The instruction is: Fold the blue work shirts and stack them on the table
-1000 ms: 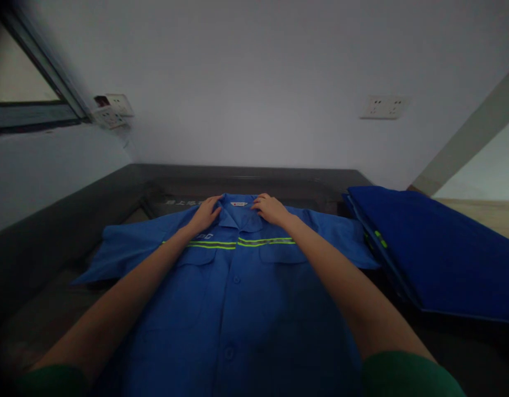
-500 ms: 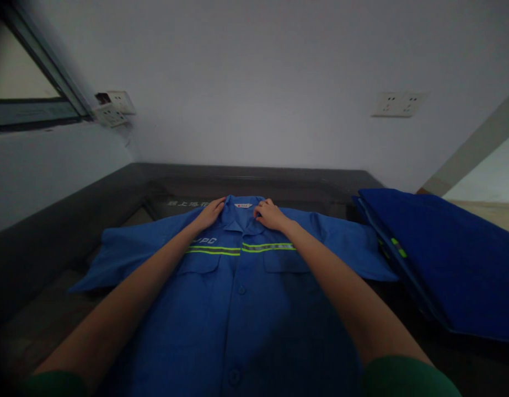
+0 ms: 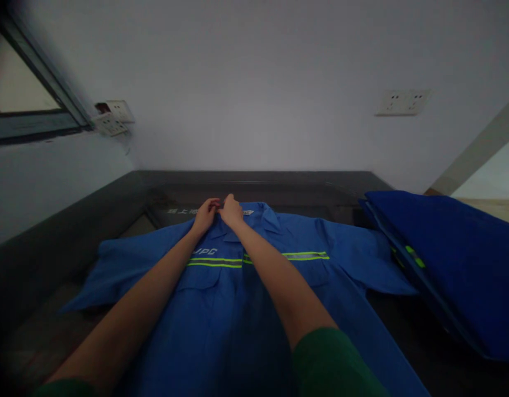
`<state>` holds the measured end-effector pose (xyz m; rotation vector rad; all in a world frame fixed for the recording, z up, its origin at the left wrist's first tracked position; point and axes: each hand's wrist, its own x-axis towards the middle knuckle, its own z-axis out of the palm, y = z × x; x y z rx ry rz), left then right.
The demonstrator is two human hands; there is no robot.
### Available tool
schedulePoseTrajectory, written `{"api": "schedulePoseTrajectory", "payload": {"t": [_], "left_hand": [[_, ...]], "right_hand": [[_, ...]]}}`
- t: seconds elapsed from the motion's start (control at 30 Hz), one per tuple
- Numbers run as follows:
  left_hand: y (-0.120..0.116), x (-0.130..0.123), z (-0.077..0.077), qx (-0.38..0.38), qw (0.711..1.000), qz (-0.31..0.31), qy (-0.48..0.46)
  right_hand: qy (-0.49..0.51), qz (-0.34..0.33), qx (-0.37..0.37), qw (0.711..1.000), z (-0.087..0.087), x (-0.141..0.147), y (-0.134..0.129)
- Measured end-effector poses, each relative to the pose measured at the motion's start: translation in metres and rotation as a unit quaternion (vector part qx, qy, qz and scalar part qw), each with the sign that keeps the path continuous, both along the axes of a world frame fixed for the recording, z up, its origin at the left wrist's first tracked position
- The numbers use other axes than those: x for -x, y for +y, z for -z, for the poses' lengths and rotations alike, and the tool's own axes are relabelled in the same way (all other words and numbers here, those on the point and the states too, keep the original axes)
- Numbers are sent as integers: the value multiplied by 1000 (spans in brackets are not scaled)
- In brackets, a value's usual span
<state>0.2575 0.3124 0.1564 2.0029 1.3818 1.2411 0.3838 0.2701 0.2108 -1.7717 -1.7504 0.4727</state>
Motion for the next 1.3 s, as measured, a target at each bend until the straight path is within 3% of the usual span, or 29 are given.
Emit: {"api": "schedulePoseTrajectory", "payload": {"t": [0.17, 0.43, 0.63, 0.8, 1.03, 1.3], "left_hand": [[0, -1, -1, 4, 1000, -5, 4], [-5, -7, -2, -18, 995, -7, 100], [-8, -8, -6, -10, 991, -8, 130], [-13, -9, -11, 2, 985, -24, 170], [-27, -12, -18, 19, 953, -86, 290], [-34, -12, -22, 12, 947, -58, 315]], "right_hand": [[61, -3, -53, 997, 12, 2, 27], [76, -39, -48, 995, 27, -26, 56], [46, -25, -52, 997, 27, -43, 55], [-13, -29, -50, 998, 32, -34, 55], [-73, 26, -32, 997, 37, -23, 62], [-94, 14, -20, 995, 32, -27, 61]]}}
